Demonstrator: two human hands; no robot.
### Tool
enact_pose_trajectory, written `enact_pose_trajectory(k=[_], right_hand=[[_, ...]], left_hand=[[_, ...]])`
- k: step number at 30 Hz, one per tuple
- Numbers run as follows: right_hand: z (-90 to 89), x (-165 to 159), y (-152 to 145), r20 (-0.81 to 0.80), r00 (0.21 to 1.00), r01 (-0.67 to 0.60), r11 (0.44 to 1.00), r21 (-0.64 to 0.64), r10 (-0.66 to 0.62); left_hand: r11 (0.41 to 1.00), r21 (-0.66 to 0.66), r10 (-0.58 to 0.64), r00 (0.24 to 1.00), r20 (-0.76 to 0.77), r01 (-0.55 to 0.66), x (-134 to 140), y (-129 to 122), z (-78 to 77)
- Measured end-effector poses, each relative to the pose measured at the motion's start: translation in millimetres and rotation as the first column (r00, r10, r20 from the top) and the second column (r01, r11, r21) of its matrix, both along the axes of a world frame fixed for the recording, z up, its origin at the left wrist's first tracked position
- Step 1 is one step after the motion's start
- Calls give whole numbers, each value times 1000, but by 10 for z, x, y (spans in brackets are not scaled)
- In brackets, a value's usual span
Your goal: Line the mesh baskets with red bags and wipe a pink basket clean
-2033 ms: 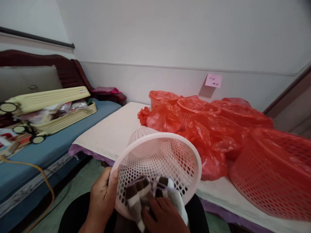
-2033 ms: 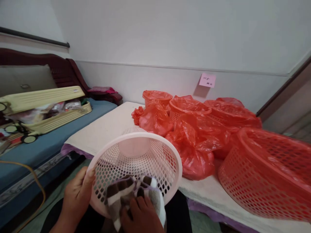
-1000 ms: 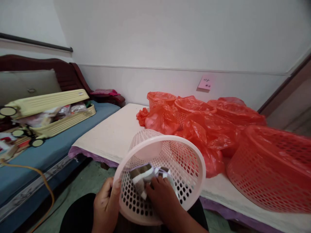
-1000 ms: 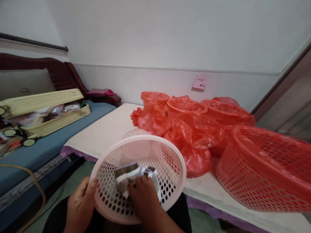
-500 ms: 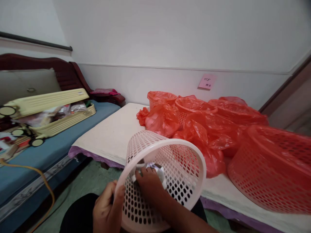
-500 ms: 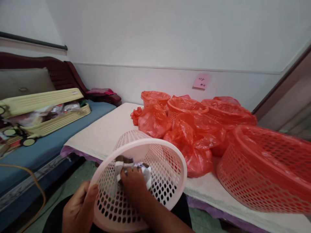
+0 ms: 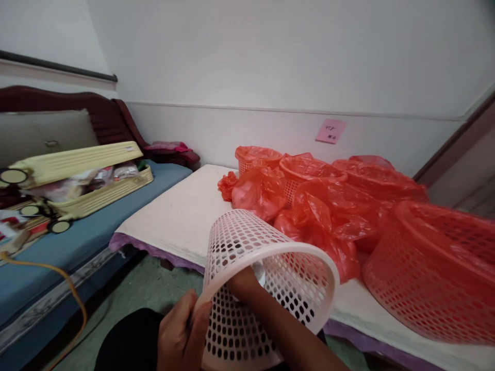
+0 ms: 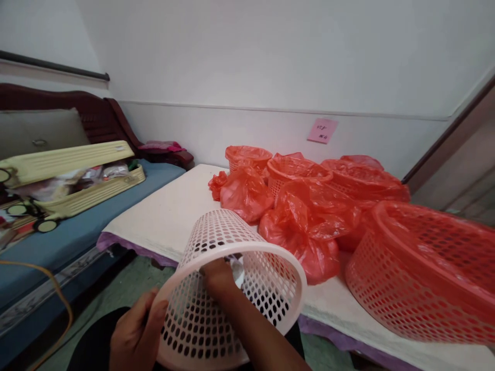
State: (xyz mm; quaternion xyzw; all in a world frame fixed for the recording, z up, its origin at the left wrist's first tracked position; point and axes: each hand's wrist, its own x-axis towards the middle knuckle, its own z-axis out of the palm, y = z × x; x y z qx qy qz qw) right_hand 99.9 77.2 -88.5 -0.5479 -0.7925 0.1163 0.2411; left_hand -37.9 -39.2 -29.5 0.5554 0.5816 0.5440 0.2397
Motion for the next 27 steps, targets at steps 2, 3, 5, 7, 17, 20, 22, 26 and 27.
enact_pose_trajectory(k=[2, 3, 5, 7, 17, 20, 22, 26, 27], right_hand=[[85, 28, -220, -14, 997, -77, 995, -57, 77], [118, 41, -359, -28, 993, -116, 990, -75, 115], [129, 48, -671, -59, 982, -182, 979, -92, 177], [47, 37, -978, -77, 954, -296, 952, -76, 290], [-176, 360, -1279, 286, 958, -189, 807, 559, 26], [-146, 319, -1253, 260, 965, -191, 788, 585, 41], [-146, 225, -1254, 236, 971, -184, 775, 604, 47], [-35, 20, -1216, 146, 988, -139, 767, 626, 60], [26, -25, -1194, 115, 991, -126, 779, 614, 69]], left_hand=[[1000, -6, 14, 1000, 15, -14, -26, 26, -6], [1000, -10, 24, 1000, 13, -24, -47, 45, -8], [999, -7, 36, 999, -13, -36, -104, 95, 1], [999, 11, 42, 998, -40, -41, -166, 156, 33], [999, 38, 5, 1000, -2, -5, -211, 402, 243], [1000, 13, 17, 999, 43, -18, -223, 419, 255], [999, -8, 35, 995, 93, -34, -242, 403, 253], [997, -73, 42, 987, 152, -31, -214, 297, 140], [994, -109, 25, 985, 168, -6, -187, 261, 82]])
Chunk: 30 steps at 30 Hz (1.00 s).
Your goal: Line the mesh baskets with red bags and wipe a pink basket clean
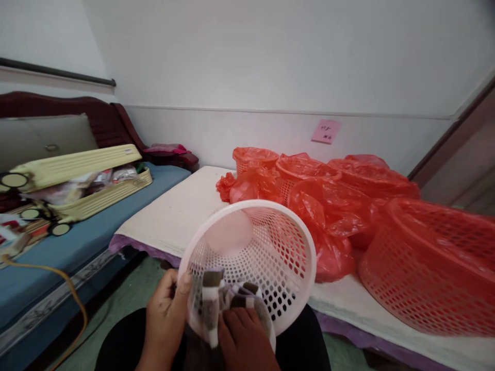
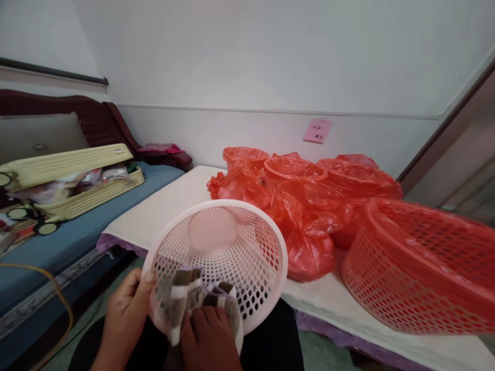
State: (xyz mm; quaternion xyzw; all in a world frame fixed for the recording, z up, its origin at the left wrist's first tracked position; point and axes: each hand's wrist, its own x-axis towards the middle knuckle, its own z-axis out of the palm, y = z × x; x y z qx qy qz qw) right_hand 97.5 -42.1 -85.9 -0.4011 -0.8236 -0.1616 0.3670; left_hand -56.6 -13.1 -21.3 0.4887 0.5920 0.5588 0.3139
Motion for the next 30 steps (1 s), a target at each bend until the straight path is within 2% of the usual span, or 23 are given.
enact_pose_trajectory(k=[4, 7, 10, 13, 16, 18, 19, 22, 24, 27, 30], right_hand=[[231, -167, 88, -162, 985, -92, 976, -197, 60], [233, -242, 110, -180, 976, -165, 952, -256, 121], [107, -178, 114, 25, 991, -122, 966, -226, 131], [16, 35, 155, 249, 967, 6, 977, -211, 48], [26, 246, 223, 358, 931, 184, 935, -302, -67], [36, 285, 242, 371, 923, 248, 898, -364, -104], [29, 263, 239, 340, 935, 239, 886, -397, -100], [-43, 69, 199, 148, 987, 127, 850, -511, -59], [-90, -87, 195, 86, 995, 87, 826, -557, -47], [-109, -217, 306, 199, 979, 144, 805, -575, -33], [-104, -193, 577, 251, 965, 217, 782, -584, -80]], left_hand=[[982, -142, -101, 980, 172, 126, 73, -118, -252], [985, -165, -22, 990, 142, 46, -26, -126, -324], [994, -97, 58, 998, 27, -56, -178, -85, -254], [995, -17, 102, 994, -32, -102, -193, -61, -119], [992, 24, 121, 993, -4, -121, -62, -77, -11], [993, 30, 117, 993, 11, -117, 17, -91, 15], [993, 31, 111, 994, 8, -111, 34, -93, 11], [996, 58, 65, 996, -61, -62, -18, -71, -61], [996, 87, 25, 992, -125, -14, -95, -44, -130], [992, 125, 24, 984, -175, -2, -152, -28, -195], [994, 108, 49, 990, -129, -35, -74, -65, -175]])
